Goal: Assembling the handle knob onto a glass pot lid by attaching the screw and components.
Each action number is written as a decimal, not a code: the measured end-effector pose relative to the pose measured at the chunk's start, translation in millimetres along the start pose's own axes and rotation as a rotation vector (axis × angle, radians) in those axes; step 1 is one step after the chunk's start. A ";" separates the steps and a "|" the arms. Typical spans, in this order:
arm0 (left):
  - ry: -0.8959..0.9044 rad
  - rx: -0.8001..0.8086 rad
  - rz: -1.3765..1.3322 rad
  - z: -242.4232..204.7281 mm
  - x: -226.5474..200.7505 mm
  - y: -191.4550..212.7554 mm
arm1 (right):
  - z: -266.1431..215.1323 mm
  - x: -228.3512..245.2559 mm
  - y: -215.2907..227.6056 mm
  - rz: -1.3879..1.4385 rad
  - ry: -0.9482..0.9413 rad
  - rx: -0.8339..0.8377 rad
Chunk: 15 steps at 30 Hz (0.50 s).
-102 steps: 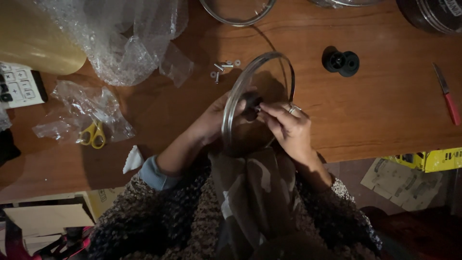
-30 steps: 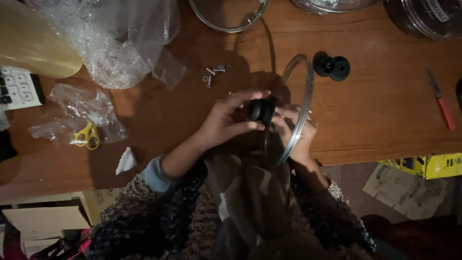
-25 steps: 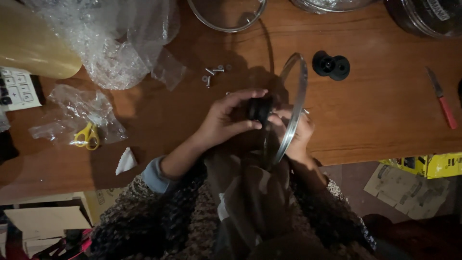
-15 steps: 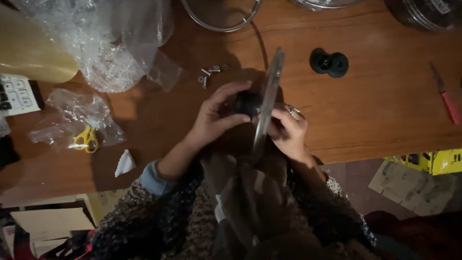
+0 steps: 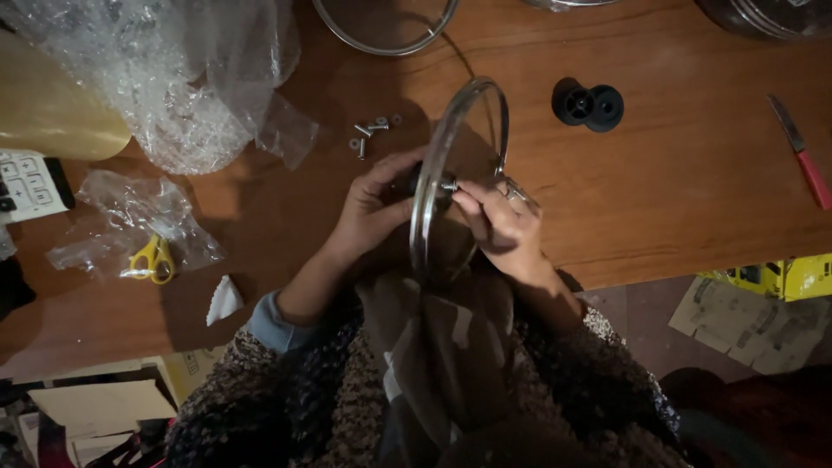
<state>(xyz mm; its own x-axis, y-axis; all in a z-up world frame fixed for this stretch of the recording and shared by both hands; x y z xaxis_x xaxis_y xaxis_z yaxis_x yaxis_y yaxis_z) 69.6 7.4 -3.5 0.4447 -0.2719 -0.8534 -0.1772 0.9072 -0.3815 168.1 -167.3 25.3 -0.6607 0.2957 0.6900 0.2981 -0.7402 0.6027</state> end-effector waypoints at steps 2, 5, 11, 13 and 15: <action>0.019 -0.012 -0.047 -0.8 1.9 -1.8 | -4.6 -10.8 -5.0 -0.062 -0.012 0.007; 0.046 -0.035 -0.089 -2.2 6.7 -2.0 | 4.8 1.3 -0.2 -0.068 -0.031 0.009; 0.099 -0.079 -0.031 -1.9 10.9 0.1 | 5.7 -11.3 -2.2 0.087 -0.097 0.101; 0.099 -0.081 -0.016 -0.2 7.9 -0.3 | 9.8 -7.4 -1.1 0.056 -0.111 0.125; 0.103 -0.091 -0.045 1.8 2.9 -2.4 | 19.3 7.2 4.9 0.097 -0.114 0.133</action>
<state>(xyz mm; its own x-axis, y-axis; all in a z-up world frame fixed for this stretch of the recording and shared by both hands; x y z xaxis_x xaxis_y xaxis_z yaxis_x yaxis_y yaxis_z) 73.0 4.9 -4.4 0.3624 -0.3470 -0.8650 -0.2399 0.8621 -0.4464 178.1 -157.1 41.0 -0.5443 0.2990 0.7838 0.4502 -0.6843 0.5737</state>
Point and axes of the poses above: each hand's wrist, its own z-axis towards the middle knuckle, its own y-axis out of the back of the hand, x = y × z, the point moved 5 cm from there along z, towards the middle knuckle, and after that the axes turned 15 degrees about -y, right-handed, at the moved point
